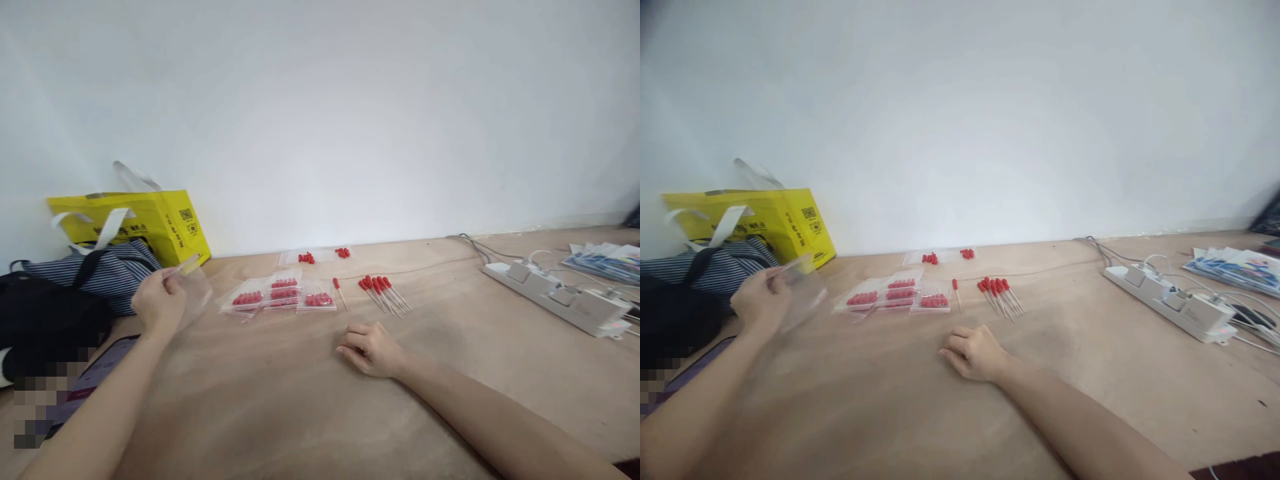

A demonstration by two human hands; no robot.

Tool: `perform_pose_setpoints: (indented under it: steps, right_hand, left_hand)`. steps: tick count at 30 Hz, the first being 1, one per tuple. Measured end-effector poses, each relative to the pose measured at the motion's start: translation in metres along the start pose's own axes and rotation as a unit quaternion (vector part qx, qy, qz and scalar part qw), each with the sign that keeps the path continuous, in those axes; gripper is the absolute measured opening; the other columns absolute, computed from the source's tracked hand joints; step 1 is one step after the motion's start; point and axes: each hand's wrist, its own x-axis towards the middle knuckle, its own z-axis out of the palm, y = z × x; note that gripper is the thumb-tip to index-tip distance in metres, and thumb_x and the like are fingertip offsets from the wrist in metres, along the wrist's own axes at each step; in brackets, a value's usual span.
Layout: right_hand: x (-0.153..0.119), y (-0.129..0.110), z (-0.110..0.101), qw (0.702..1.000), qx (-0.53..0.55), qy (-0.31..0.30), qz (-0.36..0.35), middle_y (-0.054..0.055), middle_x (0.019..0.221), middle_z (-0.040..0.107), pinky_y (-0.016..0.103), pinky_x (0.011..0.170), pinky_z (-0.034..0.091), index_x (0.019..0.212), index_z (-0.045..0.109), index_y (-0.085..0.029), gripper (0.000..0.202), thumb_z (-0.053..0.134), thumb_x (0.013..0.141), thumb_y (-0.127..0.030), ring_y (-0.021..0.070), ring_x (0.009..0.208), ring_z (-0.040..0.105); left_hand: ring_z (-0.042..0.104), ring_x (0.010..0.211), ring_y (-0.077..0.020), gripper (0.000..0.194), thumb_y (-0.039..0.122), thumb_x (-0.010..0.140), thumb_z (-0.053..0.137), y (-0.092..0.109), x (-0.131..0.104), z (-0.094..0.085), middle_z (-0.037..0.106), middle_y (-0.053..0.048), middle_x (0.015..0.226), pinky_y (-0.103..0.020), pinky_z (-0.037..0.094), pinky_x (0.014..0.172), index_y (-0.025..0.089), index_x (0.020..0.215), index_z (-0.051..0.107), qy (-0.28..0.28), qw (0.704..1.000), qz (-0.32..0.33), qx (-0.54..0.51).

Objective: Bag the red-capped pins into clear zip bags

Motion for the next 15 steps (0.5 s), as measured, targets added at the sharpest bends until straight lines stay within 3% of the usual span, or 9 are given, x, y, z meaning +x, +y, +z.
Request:
perform_pose_setpoints:
  steps: [2, 4, 6, 8, 9, 12, 15]
  right_hand:
    - [0.0, -0.001, 0.0, 1.0, -0.002, 0.0, 0.004, 0.001, 0.065, 0.055, 0.022, 0.048, 0.028, 0.068, 0.053, -0.018, 0.021, 0.042, 0.084, -0.026, 0.0094, 0.056, 0.049]
    - [0.001, -0.001, 0.0, 1.0, -0.005, 0.001, 0.017, 0.001, 0.066, 0.055, 0.022, 0.049, 0.029, 0.069, 0.054, -0.018, 0.02, 0.042, 0.084, -0.027, 0.0097, 0.057, 0.05]
    - [0.001, -0.002, -0.001, 0.999, -0.007, 0.004, 0.038, 0.001, 0.068, 0.056, 0.022, 0.049, 0.03, 0.072, 0.055, -0.018, 0.019, 0.043, 0.083, -0.026, 0.0099, 0.058, 0.051]
    - [0.001, -0.001, -0.002, 0.998, -0.004, 0.006, 0.066, 0.001, 0.07, 0.057, 0.022, 0.051, 0.031, 0.077, 0.056, -0.018, 0.015, 0.044, 0.083, -0.025, 0.01, 0.06, 0.052]
    - [0.0, 0.0, -0.002, 0.997, 0.0, 0.005, 0.078, 0.001, 0.072, 0.057, 0.021, 0.052, 0.032, 0.079, 0.056, -0.018, 0.013, 0.045, 0.082, -0.024, 0.01, 0.06, 0.052]
    - [0.0, 0.003, -0.002, 0.995, 0.026, -0.005, 0.1, 0.002, 0.074, 0.057, 0.021, 0.055, 0.036, 0.081, 0.057, -0.017, 0.01, 0.047, 0.08, -0.019, 0.0106, 0.063, 0.053]
    - [0.0, 0.004, -0.003, 0.994, 0.068, -0.02, 0.085, 0.003, 0.077, 0.057, 0.022, 0.061, 0.04, 0.084, 0.058, -0.017, 0.011, 0.048, 0.079, -0.017, 0.0127, 0.071, 0.054]
  left_hand:
    - [0.045, 0.11, -0.0177, 0.032, 0.02, 0.088, 0.029, 0.013, -0.021, -0.01, 0.053, -0.002, 0.115, -0.027, 0.033, 0.092, 0.019, 0.113, 0.047, 0.021, 0.998, 0.058, -0.016]
    - [0.049, 0.105, -0.0202, 0.03, 0.025, 0.085, 0.033, 0.029, -0.055, -0.011, 0.057, -0.002, 0.11, -0.028, 0.036, 0.09, 0.019, 0.105, 0.054, -0.013, 0.979, 0.195, -0.06]
    - [0.053, 0.099, -0.0235, 0.031, 0.022, 0.079, 0.037, 0.044, -0.097, -0.006, 0.059, -0.002, 0.109, -0.033, 0.04, 0.085, 0.023, 0.102, 0.058, -0.15, 0.936, 0.311, -0.07]
    - [0.058, 0.09, -0.0253, 0.033, 0.022, 0.077, 0.039, 0.057, -0.135, -0.002, 0.063, -0.004, 0.103, -0.036, 0.045, 0.077, 0.025, 0.104, 0.058, -0.287, 0.884, 0.362, -0.068]
    - [0.059, 0.084, -0.0258, 0.032, 0.025, 0.079, 0.039, 0.062, -0.149, 0.0, 0.064, -0.006, 0.096, -0.037, 0.046, 0.074, 0.025, 0.105, 0.058, -0.329, 0.861, 0.38, -0.079]
    - [0.052, 0.1, -0.0268, 0.047, 0.046, 0.077, 0.049, 0.072, -0.162, -0.001, 0.058, -0.007, 0.11, -0.038, 0.043, 0.085, 0.024, 0.118, 0.049, -0.397, 0.777, 0.466, -0.145]
    - [0.03, 0.122, -0.0307, 0.068, 0.057, 0.072, 0.052, 0.071, -0.145, 0.002, 0.036, -0.008, 0.135, -0.045, 0.026, 0.1, 0.022, 0.128, 0.037, -0.397, 0.747, 0.513, -0.146]
